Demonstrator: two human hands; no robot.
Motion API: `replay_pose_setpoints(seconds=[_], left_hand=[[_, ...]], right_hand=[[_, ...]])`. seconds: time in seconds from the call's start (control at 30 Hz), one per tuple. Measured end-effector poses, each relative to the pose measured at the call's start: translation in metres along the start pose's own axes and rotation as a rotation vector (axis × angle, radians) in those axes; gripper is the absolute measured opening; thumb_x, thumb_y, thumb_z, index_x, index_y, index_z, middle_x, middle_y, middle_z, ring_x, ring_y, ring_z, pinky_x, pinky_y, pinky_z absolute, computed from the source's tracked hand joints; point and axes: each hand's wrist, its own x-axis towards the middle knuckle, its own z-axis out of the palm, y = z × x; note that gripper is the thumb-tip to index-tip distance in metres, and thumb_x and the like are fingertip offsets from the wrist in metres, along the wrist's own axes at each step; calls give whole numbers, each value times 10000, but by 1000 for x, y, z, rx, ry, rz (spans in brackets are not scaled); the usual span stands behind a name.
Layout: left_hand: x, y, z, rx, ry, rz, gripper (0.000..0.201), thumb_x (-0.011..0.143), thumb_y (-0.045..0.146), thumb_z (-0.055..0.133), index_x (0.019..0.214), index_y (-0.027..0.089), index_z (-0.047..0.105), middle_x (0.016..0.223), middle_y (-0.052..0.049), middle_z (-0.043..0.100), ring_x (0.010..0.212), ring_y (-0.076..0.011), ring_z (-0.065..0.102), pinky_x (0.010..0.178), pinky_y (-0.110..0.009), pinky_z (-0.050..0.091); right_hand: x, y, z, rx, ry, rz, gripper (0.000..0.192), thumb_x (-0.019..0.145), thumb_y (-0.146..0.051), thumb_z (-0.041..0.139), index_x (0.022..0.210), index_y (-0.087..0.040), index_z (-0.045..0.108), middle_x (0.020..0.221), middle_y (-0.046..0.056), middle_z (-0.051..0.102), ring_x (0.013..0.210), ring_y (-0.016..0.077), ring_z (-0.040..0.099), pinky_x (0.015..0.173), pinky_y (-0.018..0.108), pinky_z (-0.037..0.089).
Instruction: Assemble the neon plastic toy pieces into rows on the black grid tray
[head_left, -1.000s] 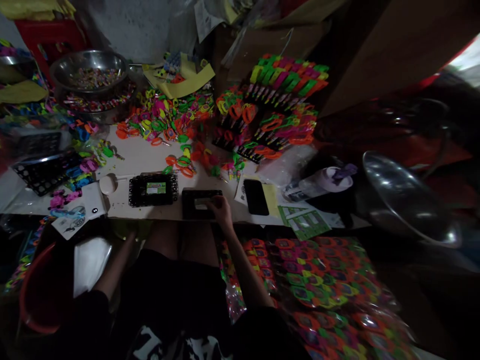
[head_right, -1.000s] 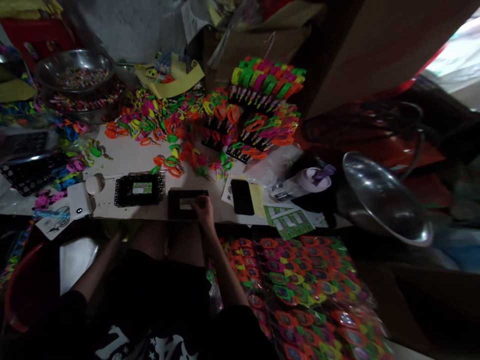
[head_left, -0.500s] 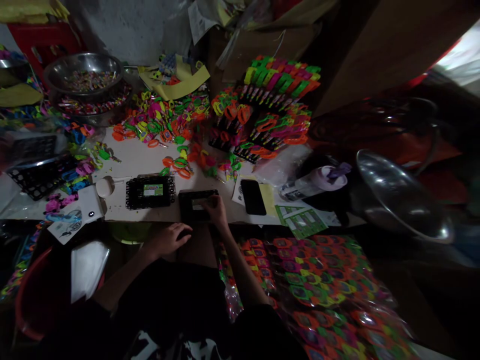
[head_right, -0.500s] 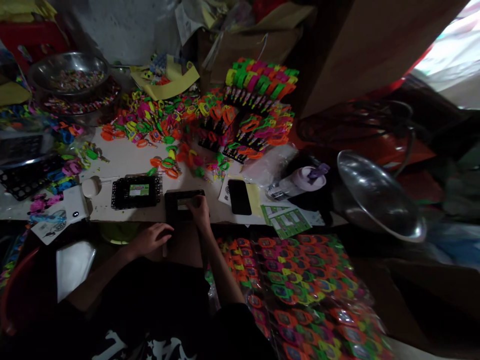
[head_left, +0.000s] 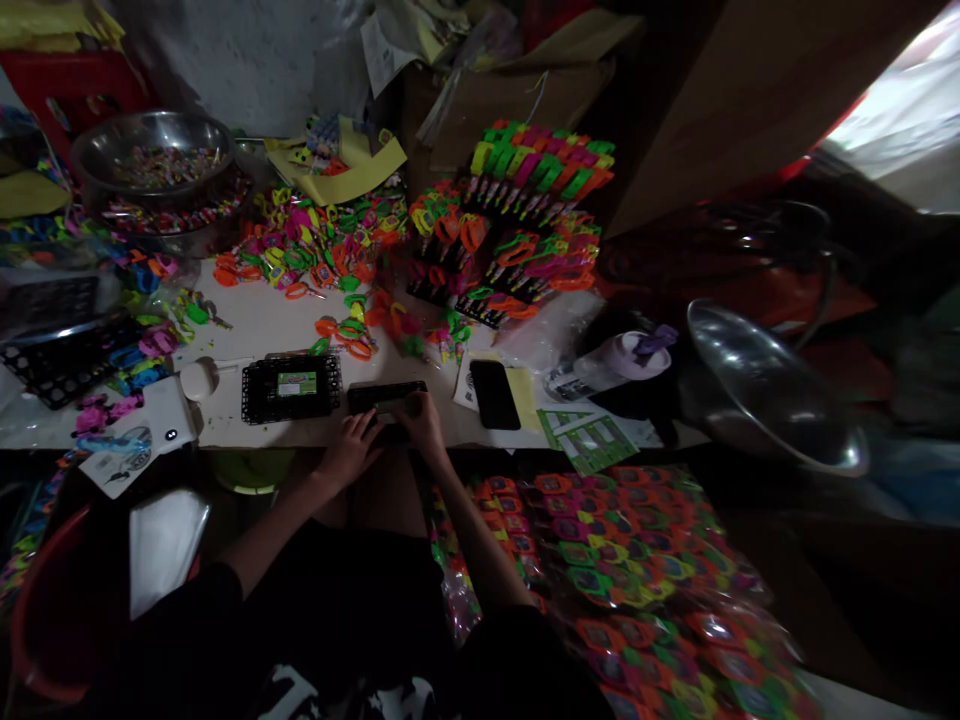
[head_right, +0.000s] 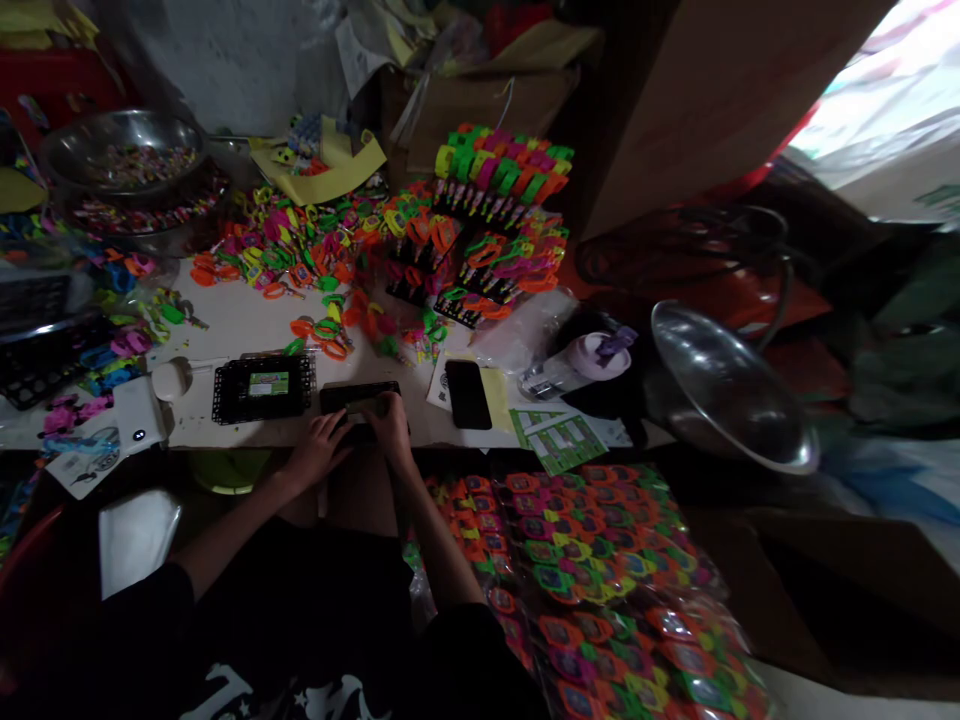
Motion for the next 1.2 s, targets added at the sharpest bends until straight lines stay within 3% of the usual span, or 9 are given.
replay_pose_setpoints(seconds=[0.13, 0.27, 0.4, 0.6, 0.8, 1.03, 1.2], left_hand=[[-1, 2, 0, 77, -54, 12, 514, 946, 370, 509, 1427, 195, 457, 1536, -115, 368, 1370, -287, 376, 1126, -485, 331], [-3, 3, 3, 120, -97, -2, 555, 964, 353, 467, 1480, 166, 382, 1571, -105, 296, 1415, -283, 320, 1160, -491, 288], [-4, 3, 7, 132, -114, 3, 577, 965, 336, 462, 1505, 179, 334, 1581, -96, 269, 1441, -269, 286, 1177, -483, 272], [-6, 0, 17, 153, -86, -7, 548, 971, 305, 452, 1498, 195, 349, 1597, -63, 237, 1482, -281, 176, 1183, -491, 276], [-5, -6, 25, 127, -63, 7, 543, 966, 250, 465, 1496, 204, 354, 1584, -65, 278, 1483, -247, 184, 1179, -431, 316], [-5, -6, 28, 87, 70, 28, 509, 941, 245, 530, 1437, 174, 443, 1539, -91, 370, 1453, -257, 276, 1172, -435, 334], [-4, 3, 18, 66, 199, 89, 495, 950, 215, 507, 1436, 150, 435, 1526, -118, 386, 1472, -245, 222, 1157, -425, 361]], right_hand=[[-12, -6, 0, -294, 17, -81, 394, 833, -394, 576, 1127, -134, 564, 1168, 163, 585, 1119, 255, 528, 1001, 431, 426], [-15, 8, -10, -451, 152, -72, 581, 868, -529, 520, 1283, -122, 521, 1379, 221, 465, 1289, 324, 416, 1060, 531, 344], [-5, 22, -15, -428, 249, 20, 643, 904, -592, 396, 1265, -84, 553, 1316, 253, 513, 1238, 341, 463, 1024, 554, 358], [2, 4, 3, -464, 119, 37, 616, 880, -566, 483, 1315, -131, 512, 1365, 190, 497, 1238, 290, 475, 1052, 439, 375], [18, 9, 0, -312, 129, 32, 450, 935, -373, 391, 1273, -113, 533, 1242, 172, 568, 1174, 241, 508, 1041, 388, 396], [17, 21, -5, -229, 139, -42, 445, 877, -324, 483, 1251, -95, 559, 1179, 167, 618, 1136, 227, 543, 1040, 404, 423], [12, 1, -27, -148, 184, -124, 392, 901, -299, 417, 1205, -137, 605, 1186, 131, 650, 1131, 201, 568, 1032, 390, 449]])
